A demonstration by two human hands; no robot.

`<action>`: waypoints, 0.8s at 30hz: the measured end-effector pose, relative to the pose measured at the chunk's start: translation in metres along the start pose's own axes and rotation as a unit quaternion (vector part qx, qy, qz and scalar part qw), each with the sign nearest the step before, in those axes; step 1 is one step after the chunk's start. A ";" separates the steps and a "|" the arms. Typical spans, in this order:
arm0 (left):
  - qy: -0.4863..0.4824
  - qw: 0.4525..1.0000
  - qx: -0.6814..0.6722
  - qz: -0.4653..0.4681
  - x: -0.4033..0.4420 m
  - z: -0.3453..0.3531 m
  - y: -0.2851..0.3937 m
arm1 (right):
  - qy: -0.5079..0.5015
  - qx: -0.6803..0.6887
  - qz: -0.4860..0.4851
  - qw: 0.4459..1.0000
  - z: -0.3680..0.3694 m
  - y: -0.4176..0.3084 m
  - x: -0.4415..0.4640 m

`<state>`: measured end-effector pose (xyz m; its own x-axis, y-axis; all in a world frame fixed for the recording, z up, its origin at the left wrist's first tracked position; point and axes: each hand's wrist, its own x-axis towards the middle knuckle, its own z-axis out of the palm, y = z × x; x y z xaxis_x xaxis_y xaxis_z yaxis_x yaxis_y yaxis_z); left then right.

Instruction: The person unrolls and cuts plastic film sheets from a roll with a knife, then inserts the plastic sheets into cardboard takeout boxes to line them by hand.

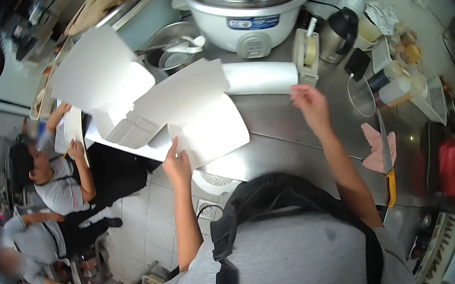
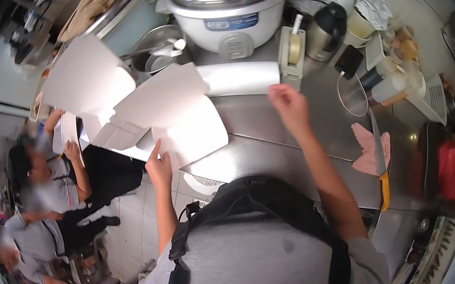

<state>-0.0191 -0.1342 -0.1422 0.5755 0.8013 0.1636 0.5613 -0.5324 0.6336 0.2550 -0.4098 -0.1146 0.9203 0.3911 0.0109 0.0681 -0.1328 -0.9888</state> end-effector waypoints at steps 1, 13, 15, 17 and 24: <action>-0.011 1.000 0.001 0.013 0.003 -0.008 0.005 | 0.057 -0.041 -0.007 0.997 -0.018 0.007 0.006; -0.764 0.615 -0.032 0.193 0.010 -0.148 0.134 | 0.064 -0.274 -0.097 0.955 -0.073 0.046 0.060; -0.788 0.586 -0.022 0.187 0.008 -0.138 0.116 | 0.084 -0.295 -0.096 0.947 -0.082 0.049 0.056; -0.788 0.579 -0.016 0.211 0.006 -0.133 0.108 | 0.133 -0.280 -0.072 0.948 -0.084 0.051 0.054; -0.720 0.619 0.099 0.296 -0.013 -0.096 0.126 | 0.087 -0.165 -0.011 0.982 -0.020 0.038 0.020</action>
<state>-0.0133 -0.1853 0.0083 0.5688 -0.5499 -0.6117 -0.0219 -0.7535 0.6570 0.2841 -0.4256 -0.1492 0.9669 0.2404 0.0854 0.1840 -0.4250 -0.8863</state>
